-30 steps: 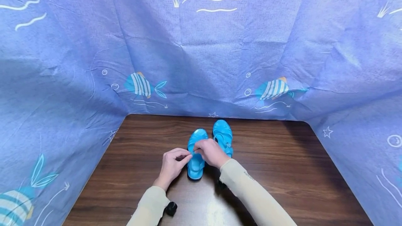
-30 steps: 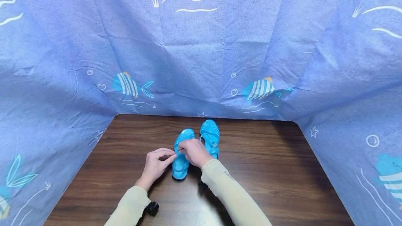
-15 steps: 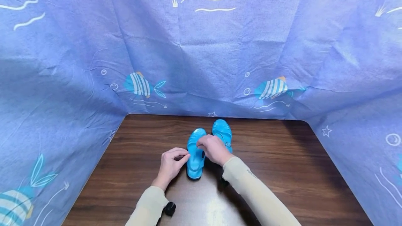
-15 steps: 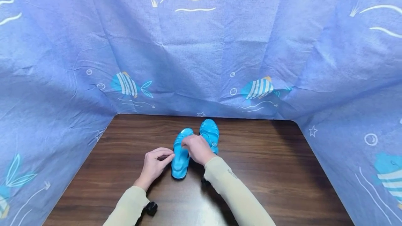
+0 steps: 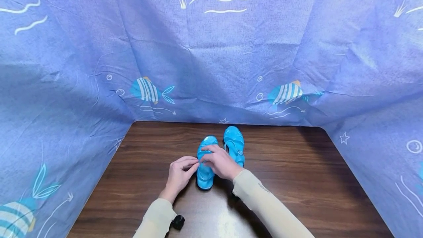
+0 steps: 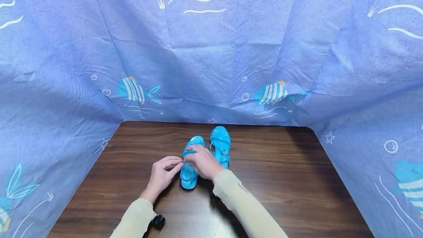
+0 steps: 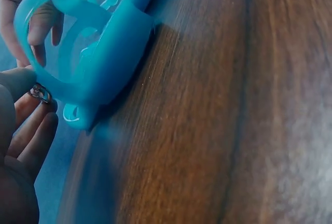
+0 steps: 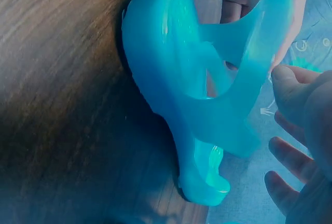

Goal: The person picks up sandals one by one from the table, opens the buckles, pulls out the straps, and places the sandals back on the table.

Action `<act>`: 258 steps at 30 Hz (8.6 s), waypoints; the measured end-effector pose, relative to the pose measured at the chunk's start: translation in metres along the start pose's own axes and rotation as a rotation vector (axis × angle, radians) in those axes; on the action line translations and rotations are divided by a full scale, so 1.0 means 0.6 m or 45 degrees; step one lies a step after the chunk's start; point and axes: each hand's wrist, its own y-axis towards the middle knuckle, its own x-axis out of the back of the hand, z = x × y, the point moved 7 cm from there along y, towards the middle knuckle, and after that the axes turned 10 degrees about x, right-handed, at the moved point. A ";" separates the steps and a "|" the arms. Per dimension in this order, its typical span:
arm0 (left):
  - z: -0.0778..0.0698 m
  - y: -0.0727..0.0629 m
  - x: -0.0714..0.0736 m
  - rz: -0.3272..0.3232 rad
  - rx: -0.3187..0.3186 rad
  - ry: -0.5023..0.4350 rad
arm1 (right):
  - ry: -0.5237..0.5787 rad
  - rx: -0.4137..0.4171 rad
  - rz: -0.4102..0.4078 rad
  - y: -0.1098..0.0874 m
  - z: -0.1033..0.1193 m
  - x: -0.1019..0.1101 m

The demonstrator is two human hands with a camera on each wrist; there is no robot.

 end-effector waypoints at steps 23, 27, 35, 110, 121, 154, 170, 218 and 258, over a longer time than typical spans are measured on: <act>0.025 -0.038 -0.020 0.575 0.426 0.133 | 0.292 -0.390 -0.054 -0.074 0.019 -0.026; 0.027 -0.047 -0.026 0.675 0.443 0.208 | 0.332 -0.477 0.002 -0.088 0.020 -0.040; 0.032 -0.052 -0.030 0.682 0.463 0.264 | 0.318 -0.555 0.025 -0.104 0.015 -0.070; -0.027 -0.059 -0.065 0.559 0.139 0.276 | 0.243 -0.237 -0.359 -0.176 0.023 -0.014; -0.076 -0.055 -0.147 0.726 0.204 0.360 | 0.117 -0.400 -0.649 -0.218 -0.039 0.061; -0.044 0.005 -0.241 0.589 0.608 -0.005 | 0.607 -0.873 -0.346 -0.235 -0.142 0.006; -0.051 -0.005 -0.242 0.571 0.598 -0.067 | 0.553 -0.821 -0.350 -0.239 -0.133 0.007; -0.092 -0.050 -0.202 0.665 0.347 0.233 | 0.552 -0.788 -0.336 -0.276 -0.078 -0.002; -0.153 0.067 -0.302 1.102 -0.265 0.880 | 0.408 -0.849 -0.514 -0.279 -0.102 0.025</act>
